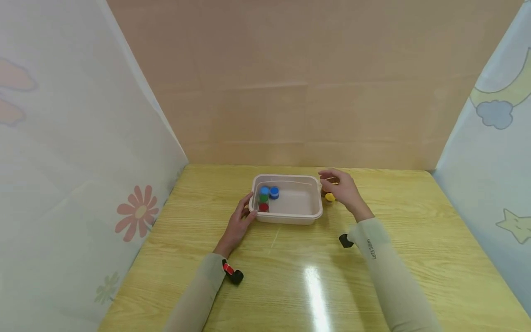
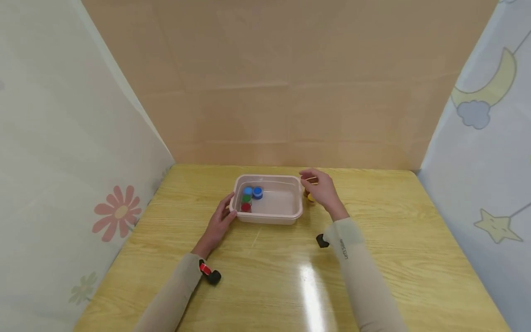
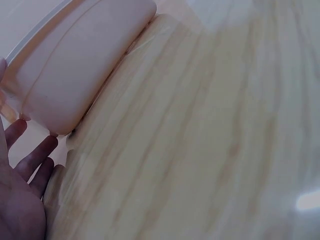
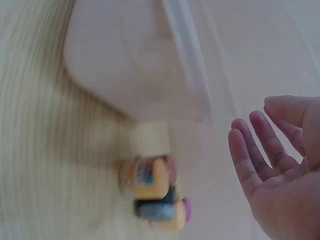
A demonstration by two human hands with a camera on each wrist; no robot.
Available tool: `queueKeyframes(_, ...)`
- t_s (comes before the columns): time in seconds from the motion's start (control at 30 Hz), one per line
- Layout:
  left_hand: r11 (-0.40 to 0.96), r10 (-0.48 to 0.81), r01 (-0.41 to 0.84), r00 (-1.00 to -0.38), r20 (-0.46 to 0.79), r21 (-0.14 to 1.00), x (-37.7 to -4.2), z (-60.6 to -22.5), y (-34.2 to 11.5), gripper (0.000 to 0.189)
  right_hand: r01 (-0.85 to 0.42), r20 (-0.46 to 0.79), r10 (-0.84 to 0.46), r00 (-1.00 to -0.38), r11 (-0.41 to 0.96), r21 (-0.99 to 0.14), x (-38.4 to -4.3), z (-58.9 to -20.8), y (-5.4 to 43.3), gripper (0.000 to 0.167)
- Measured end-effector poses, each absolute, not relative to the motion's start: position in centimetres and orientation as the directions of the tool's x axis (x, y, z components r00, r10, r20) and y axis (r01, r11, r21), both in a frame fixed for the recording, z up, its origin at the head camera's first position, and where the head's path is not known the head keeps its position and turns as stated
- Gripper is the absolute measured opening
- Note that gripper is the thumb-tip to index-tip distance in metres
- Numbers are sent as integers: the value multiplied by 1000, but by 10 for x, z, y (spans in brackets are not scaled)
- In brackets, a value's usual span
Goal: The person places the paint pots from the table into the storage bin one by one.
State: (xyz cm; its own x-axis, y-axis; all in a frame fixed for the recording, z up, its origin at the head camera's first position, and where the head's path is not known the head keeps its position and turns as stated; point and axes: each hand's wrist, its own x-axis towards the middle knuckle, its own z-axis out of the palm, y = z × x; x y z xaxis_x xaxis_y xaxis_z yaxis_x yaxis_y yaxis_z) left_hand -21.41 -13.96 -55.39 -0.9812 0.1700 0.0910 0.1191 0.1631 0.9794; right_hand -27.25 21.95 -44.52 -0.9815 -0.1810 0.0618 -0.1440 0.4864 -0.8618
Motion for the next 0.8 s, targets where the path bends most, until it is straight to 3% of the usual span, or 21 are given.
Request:
queueKeyframes(0.23, 185, 181, 126, -979, 93, 975, -215, -556, -140, 58, -59, 5, -100, -995, 537, -842, -269, -467, 242, 40)
queueKeyframes(0.63, 182, 184, 118, -979, 84, 976, -217, -558, -139, 58, 9, -75, -89, -993, 581, -814, -268, -496, 258, 37)
queueKeyframes(0.8, 193, 167, 85, -984, 53, 978, -216, -557, -137, 59, -22, -53, -118, -992, 558, -830, -270, -505, 257, 34)
